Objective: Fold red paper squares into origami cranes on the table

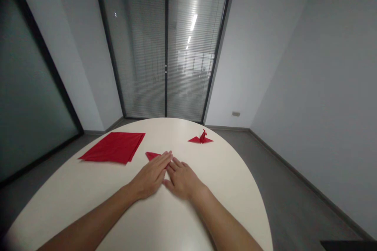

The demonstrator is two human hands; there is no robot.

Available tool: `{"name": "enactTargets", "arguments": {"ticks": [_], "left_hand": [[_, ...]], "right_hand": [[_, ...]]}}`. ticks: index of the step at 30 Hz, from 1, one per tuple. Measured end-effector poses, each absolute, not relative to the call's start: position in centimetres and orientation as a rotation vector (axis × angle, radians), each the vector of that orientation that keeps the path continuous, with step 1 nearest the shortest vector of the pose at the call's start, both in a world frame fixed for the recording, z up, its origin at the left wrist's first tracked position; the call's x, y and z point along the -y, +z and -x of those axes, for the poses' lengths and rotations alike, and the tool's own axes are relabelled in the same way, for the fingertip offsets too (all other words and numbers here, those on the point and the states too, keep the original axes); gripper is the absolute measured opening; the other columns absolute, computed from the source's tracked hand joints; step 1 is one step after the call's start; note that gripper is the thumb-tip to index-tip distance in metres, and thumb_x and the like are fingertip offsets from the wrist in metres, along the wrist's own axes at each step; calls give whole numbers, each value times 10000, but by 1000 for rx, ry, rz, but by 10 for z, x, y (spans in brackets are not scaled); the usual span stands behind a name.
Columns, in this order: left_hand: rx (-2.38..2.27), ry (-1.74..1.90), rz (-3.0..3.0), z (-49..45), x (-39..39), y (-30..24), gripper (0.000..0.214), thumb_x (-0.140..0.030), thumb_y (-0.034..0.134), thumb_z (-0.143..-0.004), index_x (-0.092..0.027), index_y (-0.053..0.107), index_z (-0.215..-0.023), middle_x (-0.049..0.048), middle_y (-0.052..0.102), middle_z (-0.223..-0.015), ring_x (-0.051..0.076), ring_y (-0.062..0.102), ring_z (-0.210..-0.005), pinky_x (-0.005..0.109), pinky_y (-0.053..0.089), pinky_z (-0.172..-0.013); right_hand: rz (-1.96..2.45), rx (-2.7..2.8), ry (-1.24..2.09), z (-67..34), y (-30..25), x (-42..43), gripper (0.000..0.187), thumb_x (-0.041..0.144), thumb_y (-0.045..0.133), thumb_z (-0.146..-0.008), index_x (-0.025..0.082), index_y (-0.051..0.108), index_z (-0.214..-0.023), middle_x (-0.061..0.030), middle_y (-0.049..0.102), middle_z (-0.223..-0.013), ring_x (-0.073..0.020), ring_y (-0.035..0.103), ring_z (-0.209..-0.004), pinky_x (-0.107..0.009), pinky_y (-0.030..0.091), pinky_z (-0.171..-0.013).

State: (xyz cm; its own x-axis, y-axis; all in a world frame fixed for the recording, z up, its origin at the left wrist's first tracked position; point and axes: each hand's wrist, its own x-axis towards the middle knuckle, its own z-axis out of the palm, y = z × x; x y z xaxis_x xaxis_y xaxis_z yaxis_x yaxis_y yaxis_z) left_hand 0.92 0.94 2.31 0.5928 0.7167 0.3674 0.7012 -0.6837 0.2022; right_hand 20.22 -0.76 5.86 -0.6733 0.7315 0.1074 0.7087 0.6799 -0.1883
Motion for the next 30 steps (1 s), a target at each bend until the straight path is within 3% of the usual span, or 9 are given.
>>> {"name": "enactTargets", "arguments": {"ticks": [4,8,13,16,19,24,27,30], "left_hand": [[-1310,451,-2730,-7,-24,6,537,-298,223,-1044,-83,395,-1506,161,374,-1587,238,328,-1488,443,320,-1208],[-1566,415,-2662,5,-35,-1,562,-341,252,-1040,-23,435,-1466,218,378,-1568,284,328,-1484,476,305,-1210],[-1884,518,-2466,15,-34,9,592,-324,349,-1013,27,375,-1489,267,334,-1573,350,303,-1486,544,303,-1196],[-1543,715,-2651,15,-27,18,549,-249,357,-1010,-88,342,-1535,159,299,-1624,263,260,-1516,479,282,-1225],[-1209,729,-2718,14,-19,23,497,-206,441,-981,-173,455,-1477,96,458,-1555,206,397,-1455,398,357,-1196],[-1297,735,-2573,12,-18,23,301,-146,517,-943,-218,690,-1179,52,703,-1279,210,661,-1170,356,520,-1027],[-1333,720,-2550,12,-22,22,261,-115,522,-941,-219,724,-1069,35,738,-1198,206,690,-1101,343,537,-987],[-1336,723,-2573,12,-25,23,243,-112,534,-947,-219,729,-1045,39,714,-1254,205,656,-1172,353,513,-1033]], "right_hand": [[1230,2724,192,-198,60,9,582,367,483,-980,81,463,-1487,-172,406,-1565,-353,343,-1467,-517,349,-1178],[1250,2746,178,-199,59,9,611,397,452,-999,48,436,-1499,-194,415,-1551,-382,356,-1454,-538,367,-1162],[1175,2719,136,-204,54,3,555,379,489,-994,90,496,-1467,-180,484,-1511,-369,413,-1425,-533,385,-1150],[1080,2698,121,-210,51,-5,479,350,486,-1001,112,570,-1408,-162,542,-1468,-338,431,-1420,-504,381,-1160],[1021,2697,100,-216,49,-12,424,314,470,-1009,139,609,-1370,-139,570,-1448,-317,441,-1416,-484,377,-1164],[1035,2611,140,-219,48,-15,368,258,503,-987,183,647,-1317,-114,640,-1371,-301,507,-1362,-481,394,-1140],[1043,2491,234,-214,45,-15,349,203,548,-943,183,666,-1271,-107,700,-1272,-265,612,-1233,-424,453,-1077],[1042,2388,292,-207,42,-17,325,164,589,-896,194,697,-1201,-87,723,-1213,-234,662,-1117,-375,488,-1011]]}}
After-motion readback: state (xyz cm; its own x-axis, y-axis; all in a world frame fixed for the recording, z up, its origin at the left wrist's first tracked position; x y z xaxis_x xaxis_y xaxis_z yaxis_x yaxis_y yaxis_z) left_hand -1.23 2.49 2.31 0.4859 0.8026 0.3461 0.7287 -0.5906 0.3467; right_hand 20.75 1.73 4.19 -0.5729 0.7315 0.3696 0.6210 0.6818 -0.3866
